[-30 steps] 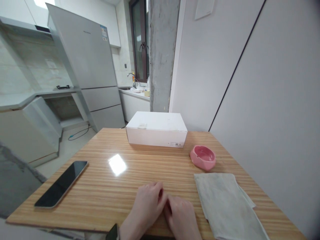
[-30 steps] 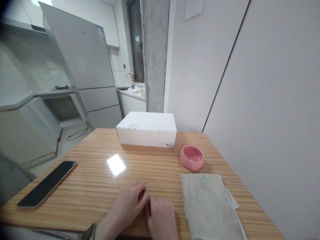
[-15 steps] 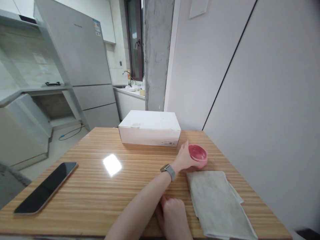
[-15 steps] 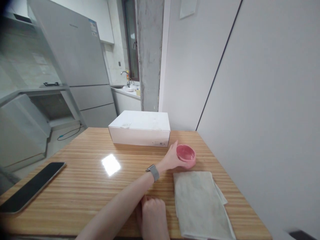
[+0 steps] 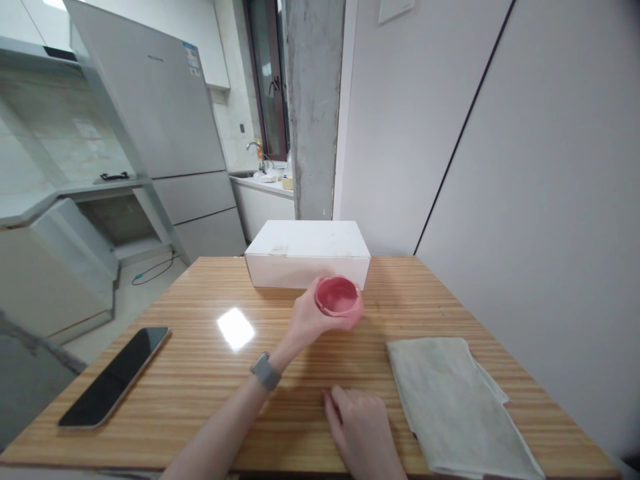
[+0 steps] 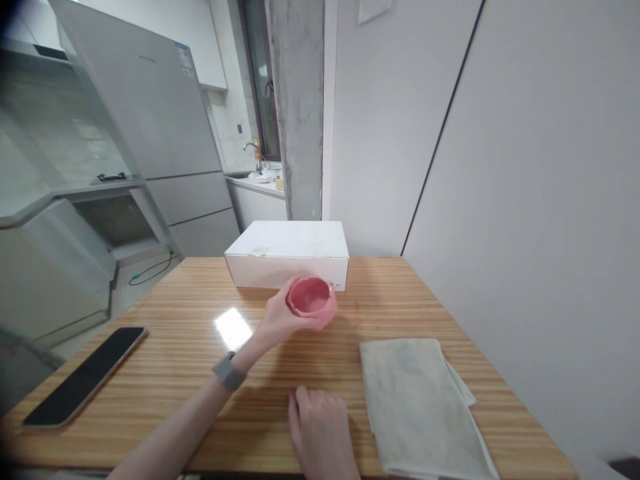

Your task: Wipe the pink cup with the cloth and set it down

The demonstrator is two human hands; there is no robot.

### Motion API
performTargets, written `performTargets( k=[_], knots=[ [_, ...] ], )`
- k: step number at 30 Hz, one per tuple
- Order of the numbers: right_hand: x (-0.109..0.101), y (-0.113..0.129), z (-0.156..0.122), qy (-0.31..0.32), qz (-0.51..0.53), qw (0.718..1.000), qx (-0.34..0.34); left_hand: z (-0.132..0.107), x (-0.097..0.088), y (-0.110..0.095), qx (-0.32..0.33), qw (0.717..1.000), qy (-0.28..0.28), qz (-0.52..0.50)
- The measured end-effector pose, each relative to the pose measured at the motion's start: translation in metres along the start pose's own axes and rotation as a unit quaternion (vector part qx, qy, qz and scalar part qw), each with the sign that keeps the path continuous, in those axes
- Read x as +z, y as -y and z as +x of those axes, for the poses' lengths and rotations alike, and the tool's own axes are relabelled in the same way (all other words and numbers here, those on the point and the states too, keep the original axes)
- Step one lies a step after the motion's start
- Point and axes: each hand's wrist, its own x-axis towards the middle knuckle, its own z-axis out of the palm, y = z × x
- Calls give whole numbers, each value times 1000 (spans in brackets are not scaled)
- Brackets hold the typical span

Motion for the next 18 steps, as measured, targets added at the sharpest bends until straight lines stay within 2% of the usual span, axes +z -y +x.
performTargets(
  k=[2,4,8,12,18],
  knots=[
    [1,0,0,-2,6,1000,5,-7,-36,11,-27,998,-36,52],
    [1,-1,0,-4,11,1000,3,-13,-68,27,-76,985,-103,114],
    [1,-2,0,-4,12,1000,-7,-21,-114,63,-168,941,-212,202],
    [-1,-1,1,-7,17,1000,-2,-21,-135,88,-200,919,-250,228],
    [-1,-2,-1,0,25,1000,-3,-17,-139,100,-182,923,-258,219]
  ],
)
